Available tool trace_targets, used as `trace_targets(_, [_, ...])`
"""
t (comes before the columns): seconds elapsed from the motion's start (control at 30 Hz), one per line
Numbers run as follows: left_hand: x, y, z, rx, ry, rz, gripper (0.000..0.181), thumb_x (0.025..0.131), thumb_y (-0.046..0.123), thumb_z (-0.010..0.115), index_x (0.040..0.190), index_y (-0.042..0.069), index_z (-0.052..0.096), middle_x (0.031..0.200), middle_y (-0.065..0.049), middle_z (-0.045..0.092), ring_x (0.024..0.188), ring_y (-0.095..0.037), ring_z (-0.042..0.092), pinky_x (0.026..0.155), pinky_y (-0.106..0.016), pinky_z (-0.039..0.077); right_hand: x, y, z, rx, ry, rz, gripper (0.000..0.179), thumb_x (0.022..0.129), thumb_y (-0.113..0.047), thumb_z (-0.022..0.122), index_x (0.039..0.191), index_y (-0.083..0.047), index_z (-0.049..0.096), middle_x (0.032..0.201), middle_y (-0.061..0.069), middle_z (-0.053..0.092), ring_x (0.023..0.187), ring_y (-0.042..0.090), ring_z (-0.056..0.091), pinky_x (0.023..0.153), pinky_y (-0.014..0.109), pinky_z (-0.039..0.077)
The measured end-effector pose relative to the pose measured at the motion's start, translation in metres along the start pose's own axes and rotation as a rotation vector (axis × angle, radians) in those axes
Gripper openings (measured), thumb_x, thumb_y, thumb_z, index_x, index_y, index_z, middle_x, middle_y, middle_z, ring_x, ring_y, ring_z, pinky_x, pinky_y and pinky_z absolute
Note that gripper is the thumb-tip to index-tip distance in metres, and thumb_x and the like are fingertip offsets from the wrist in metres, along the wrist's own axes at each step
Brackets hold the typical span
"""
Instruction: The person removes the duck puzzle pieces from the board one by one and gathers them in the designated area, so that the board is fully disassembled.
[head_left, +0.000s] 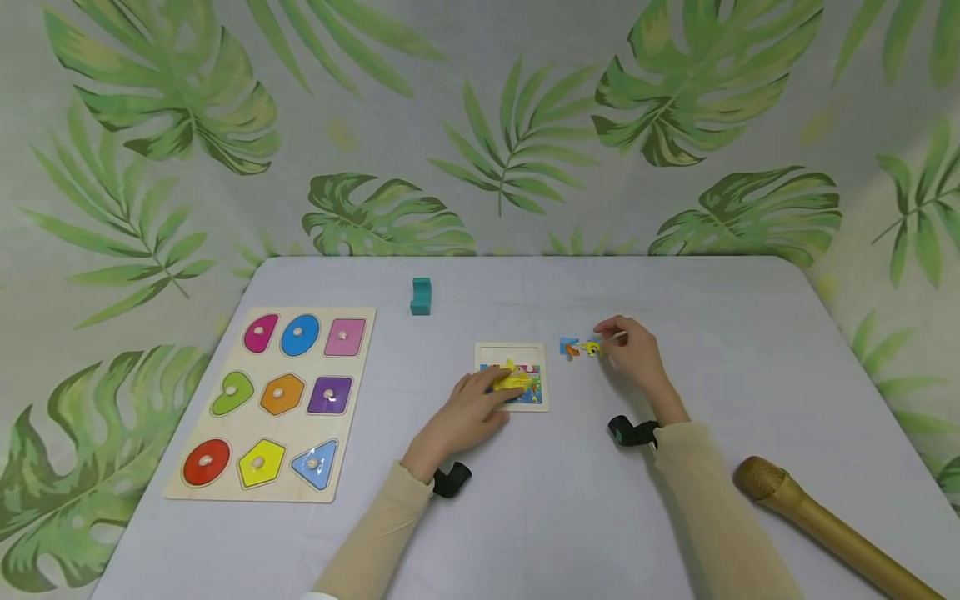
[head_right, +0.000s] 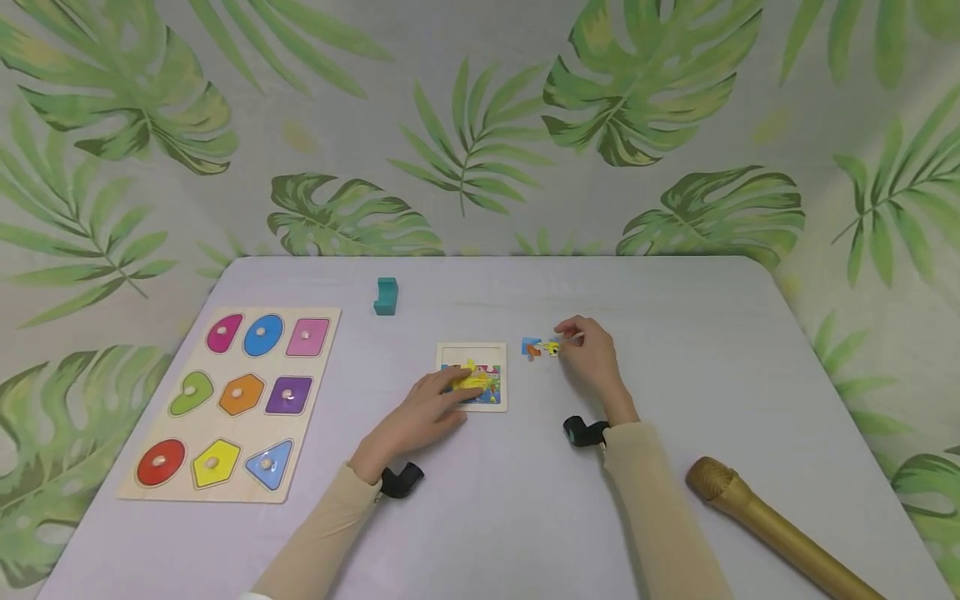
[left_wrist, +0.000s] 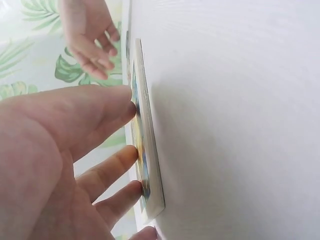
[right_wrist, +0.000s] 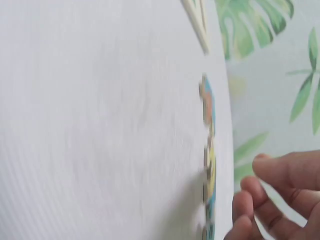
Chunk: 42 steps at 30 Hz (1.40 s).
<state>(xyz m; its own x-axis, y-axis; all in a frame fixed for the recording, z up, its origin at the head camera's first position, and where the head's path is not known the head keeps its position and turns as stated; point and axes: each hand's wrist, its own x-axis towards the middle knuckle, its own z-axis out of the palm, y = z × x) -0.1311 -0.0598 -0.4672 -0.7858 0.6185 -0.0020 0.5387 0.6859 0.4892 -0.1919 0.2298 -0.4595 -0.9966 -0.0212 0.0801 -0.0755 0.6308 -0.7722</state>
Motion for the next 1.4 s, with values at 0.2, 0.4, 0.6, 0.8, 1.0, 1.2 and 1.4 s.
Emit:
trace_targets(0.2, [0.000,-0.001,0.002,0.005,-0.014,-0.007,0.040,0.098,0.021,0.054,0.138,0.019,0.054,0.151,-0.009,0.033,0.142,-0.029,0.020,0.112,-0.050,0.015,-0.006,-0.019,0.025,0.089,-0.178,-0.093,0.020,0.088,0.002,0.061,0.108,0.001,0.063,0.103,0.017,0.065,0.090,0.030,0.059,0.076,0.036,0.046])
trace_targets(0.4, [0.001,0.000,0.003,0.029,-0.016,-0.008,0.040,0.098,0.021,0.055,0.138,0.021,0.054,0.150,-0.010,0.034,0.141,-0.030,0.021,0.112,-0.051,0.016,-0.012,-0.034,0.046,0.032,-0.300,-0.165,0.023,0.083,0.006,0.062,0.105,-0.002,0.063,0.102,0.009,0.065,0.084,0.023,0.056,0.077,0.036,0.046])
trace_targets(0.6, [0.001,0.006,0.004,0.077,-0.008,-0.021,0.041,0.098,0.022,0.055,0.139,0.022,0.054,0.147,-0.012,0.037,0.140,-0.034,0.023,0.110,-0.054,0.019,-0.016,-0.039,0.054,-0.021,-0.309,-0.230,0.024,0.080,0.009,0.061,0.102,-0.001,0.064,0.098,0.008,0.065,0.087,0.024,0.056,0.080,0.039,0.046])
trace_targets(0.8, [0.001,0.012,0.005,0.070,-0.016,-0.052,0.041,0.098,0.022,0.054,0.139,0.020,0.053,0.148,-0.015,0.036,0.140,-0.036,0.021,0.109,-0.058,0.018,-0.017,-0.043,0.057,-0.031,-0.290,-0.227,0.023,0.079,0.010,0.060,0.099,-0.001,0.065,0.095,0.008,0.065,0.084,0.023,0.056,0.078,0.038,0.046])
trace_targets(1.0, [0.002,0.014,0.004,0.091,-0.022,-0.054,0.041,0.098,0.021,0.055,0.139,0.019,0.053,0.150,-0.015,0.033,0.139,-0.035,0.025,0.108,-0.056,0.022,-0.015,-0.043,0.059,0.052,-0.283,-0.180,0.030,0.077,0.013,0.056,0.101,-0.003,0.065,0.098,0.007,0.063,0.087,0.023,0.055,0.079,0.037,0.047])
trace_targets(1.2, [0.003,0.015,0.003,0.111,-0.016,-0.050,0.041,0.098,0.020,0.055,0.138,0.020,0.054,0.149,-0.015,0.035,0.138,-0.035,0.027,0.110,-0.053,0.022,-0.015,-0.042,0.062,0.045,-0.303,-0.258,0.031,0.078,0.016,0.055,0.102,0.000,0.065,0.100,0.011,0.062,0.088,0.026,0.059,0.080,0.040,0.049])
trace_targets(1.4, [0.003,0.015,0.003,0.128,-0.005,-0.038,0.040,0.097,0.021,0.057,0.137,0.019,0.056,0.146,-0.017,0.039,0.137,-0.035,0.030,0.109,-0.052,0.024,-0.016,-0.042,0.064,-0.035,-0.294,-0.278,0.026,0.083,0.010,0.059,0.102,-0.007,0.068,0.097,0.006,0.067,0.080,0.020,0.055,0.077,0.036,0.044])
